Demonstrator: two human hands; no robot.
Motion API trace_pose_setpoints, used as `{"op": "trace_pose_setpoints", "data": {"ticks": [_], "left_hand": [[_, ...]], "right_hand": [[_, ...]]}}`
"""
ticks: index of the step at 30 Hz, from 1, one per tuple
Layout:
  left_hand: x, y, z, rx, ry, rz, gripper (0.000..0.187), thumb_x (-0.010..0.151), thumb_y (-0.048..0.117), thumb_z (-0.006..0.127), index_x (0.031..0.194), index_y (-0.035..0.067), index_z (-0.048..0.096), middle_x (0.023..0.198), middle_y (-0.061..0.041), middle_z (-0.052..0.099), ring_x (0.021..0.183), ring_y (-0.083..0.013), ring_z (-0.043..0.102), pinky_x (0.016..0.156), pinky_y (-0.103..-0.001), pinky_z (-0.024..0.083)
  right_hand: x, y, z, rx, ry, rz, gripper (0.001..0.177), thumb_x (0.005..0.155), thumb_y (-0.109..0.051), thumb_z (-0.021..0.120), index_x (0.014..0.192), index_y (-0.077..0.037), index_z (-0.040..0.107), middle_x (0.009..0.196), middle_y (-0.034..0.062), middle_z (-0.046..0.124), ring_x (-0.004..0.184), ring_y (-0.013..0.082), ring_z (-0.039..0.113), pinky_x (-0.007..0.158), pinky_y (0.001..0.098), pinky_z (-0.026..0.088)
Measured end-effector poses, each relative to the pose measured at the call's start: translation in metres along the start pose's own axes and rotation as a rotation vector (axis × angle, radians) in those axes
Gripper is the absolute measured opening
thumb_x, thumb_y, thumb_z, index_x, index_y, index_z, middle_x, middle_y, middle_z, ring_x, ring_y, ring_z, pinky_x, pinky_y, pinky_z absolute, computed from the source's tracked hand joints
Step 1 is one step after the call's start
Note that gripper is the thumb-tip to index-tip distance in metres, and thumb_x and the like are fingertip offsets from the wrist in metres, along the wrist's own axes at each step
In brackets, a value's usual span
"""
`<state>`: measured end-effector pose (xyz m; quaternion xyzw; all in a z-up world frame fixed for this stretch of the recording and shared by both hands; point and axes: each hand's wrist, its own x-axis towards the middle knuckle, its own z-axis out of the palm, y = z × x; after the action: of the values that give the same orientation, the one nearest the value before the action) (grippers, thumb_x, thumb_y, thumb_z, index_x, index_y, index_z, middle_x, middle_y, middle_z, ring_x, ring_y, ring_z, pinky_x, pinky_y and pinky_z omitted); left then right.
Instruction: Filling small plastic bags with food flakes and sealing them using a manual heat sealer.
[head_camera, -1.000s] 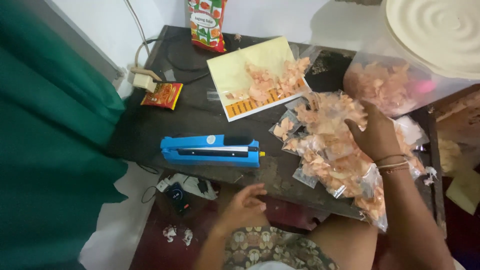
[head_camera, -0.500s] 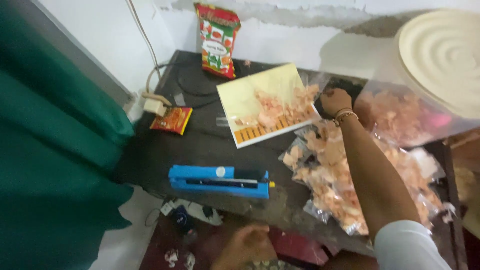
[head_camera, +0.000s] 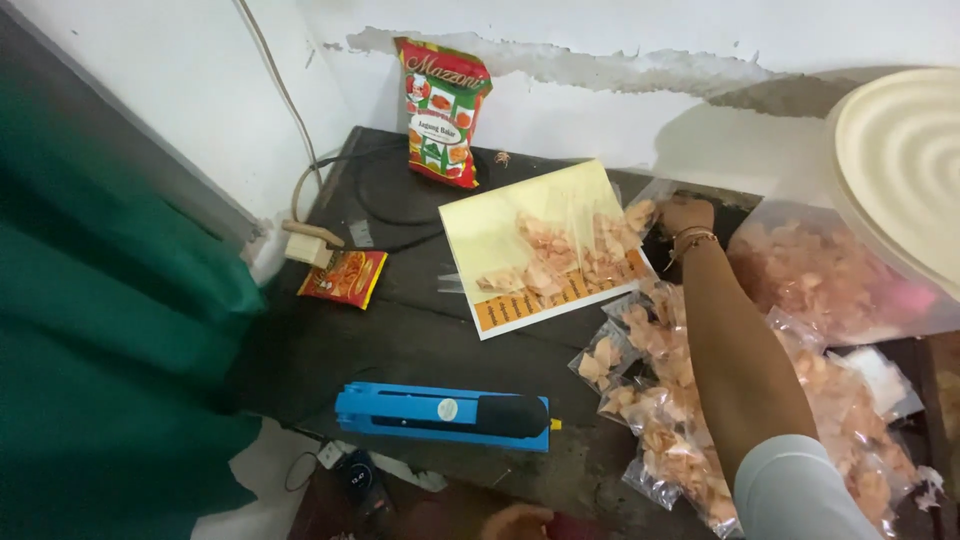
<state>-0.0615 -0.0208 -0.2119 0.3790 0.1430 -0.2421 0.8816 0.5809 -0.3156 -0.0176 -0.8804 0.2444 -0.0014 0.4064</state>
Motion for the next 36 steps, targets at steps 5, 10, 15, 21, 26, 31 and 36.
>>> {"op": "trace_pose_setpoints", "data": {"ticks": [5, 10, 15, 21, 26, 31, 36], "left_hand": [[-0.023, 0.115, 0.072, 0.501, -0.083, -0.162, 0.052, 0.102, 0.02, 0.078, 0.152, 0.017, 0.068, 0.153, -0.004, 0.075, 0.122, -0.0109, 0.079, 0.118, -0.033, 0.061], [-0.035, 0.135, 0.108, 0.574, -0.174, -0.222, 0.058, 0.103, 0.024, 0.079, 0.157, 0.011, 0.061, 0.157, -0.009, 0.067, 0.133, -0.0136, 0.071, 0.119, -0.037, 0.058], [-0.057, 0.182, 0.192, 0.617, 0.008, -0.259, 0.047, 0.103, 0.011, 0.07, 0.149, 0.013, 0.071, 0.126, -0.007, 0.074, 0.113, -0.0122, 0.072, 0.102, -0.032, 0.061], [-0.039, 0.174, 0.216, 0.595, 0.08, 0.493, 0.042, 0.093, -0.004, 0.074, 0.135, 0.002, 0.075, 0.131, -0.012, 0.08, 0.111, -0.0199, 0.077, 0.1, -0.036, 0.063], [-0.052, 0.212, 0.267, 0.956, 0.143, 0.79, 0.072, 0.087, 0.006, 0.083, 0.154, 0.004, 0.058, 0.15, -0.015, 0.065, 0.132, -0.0282, 0.068, 0.113, -0.045, 0.057], [-0.056, 0.206, 0.275, 0.958, 0.098, 0.657, 0.03, 0.094, 0.02, 0.081, 0.119, 0.003, 0.082, 0.117, -0.01, 0.091, 0.103, -0.0229, 0.084, 0.094, -0.037, 0.065], [-0.053, 0.191, 0.262, 0.723, 0.124, 0.487, 0.024, 0.101, 0.011, 0.074, 0.116, -0.004, 0.084, 0.104, -0.013, 0.09, 0.088, -0.0158, 0.082, 0.079, -0.028, 0.067]], "right_hand": [[-0.035, -0.006, -0.037, 0.263, -0.025, -0.157, 0.037, 0.094, -0.036, 0.082, 0.115, -0.005, 0.083, 0.097, 0.0067, 0.081, 0.085, 0.0166, 0.076, 0.08, 0.0286, 0.062], [-0.112, -0.009, -0.076, 0.314, 0.191, -0.685, 0.018, 0.107, -0.018, 0.071, 0.107, -0.001, 0.077, 0.092, 0.0061, 0.076, 0.079, 0.0174, 0.065, 0.077, 0.0301, 0.056], [-0.241, 0.008, -0.123, 0.434, 0.06, -0.764, 0.008, 0.104, 0.002, 0.069, 0.11, -0.003, 0.073, 0.097, 0.0062, 0.075, 0.081, 0.0133, 0.064, 0.074, 0.0258, 0.055], [-0.392, 0.065, -0.162, 0.485, -0.133, -0.67, 0.011, 0.098, -0.001, 0.068, 0.106, -0.001, 0.075, 0.089, 0.0059, 0.075, 0.074, 0.0136, 0.066, 0.068, 0.0261, 0.055], [-0.468, 0.128, -0.161, 0.513, -0.317, -0.637, 0.027, 0.083, 0.007, 0.066, 0.1, -0.007, 0.082, 0.096, 0.0043, 0.086, 0.069, 0.0114, 0.067, 0.062, 0.0231, 0.052], [-0.503, 0.171, -0.148, 0.77, -0.503, -0.403, 0.016, 0.092, 0.008, 0.077, 0.107, 0.001, 0.078, 0.11, 0.0108, 0.084, 0.096, 0.0194, 0.075, 0.09, 0.0337, 0.064], [-0.502, 0.179, -0.151, 0.728, -0.508, -0.349, 0.017, 0.091, 0.009, 0.076, 0.105, 0.001, 0.079, 0.098, 0.0077, 0.081, 0.084, 0.016, 0.071, 0.08, 0.03, 0.061]]}}
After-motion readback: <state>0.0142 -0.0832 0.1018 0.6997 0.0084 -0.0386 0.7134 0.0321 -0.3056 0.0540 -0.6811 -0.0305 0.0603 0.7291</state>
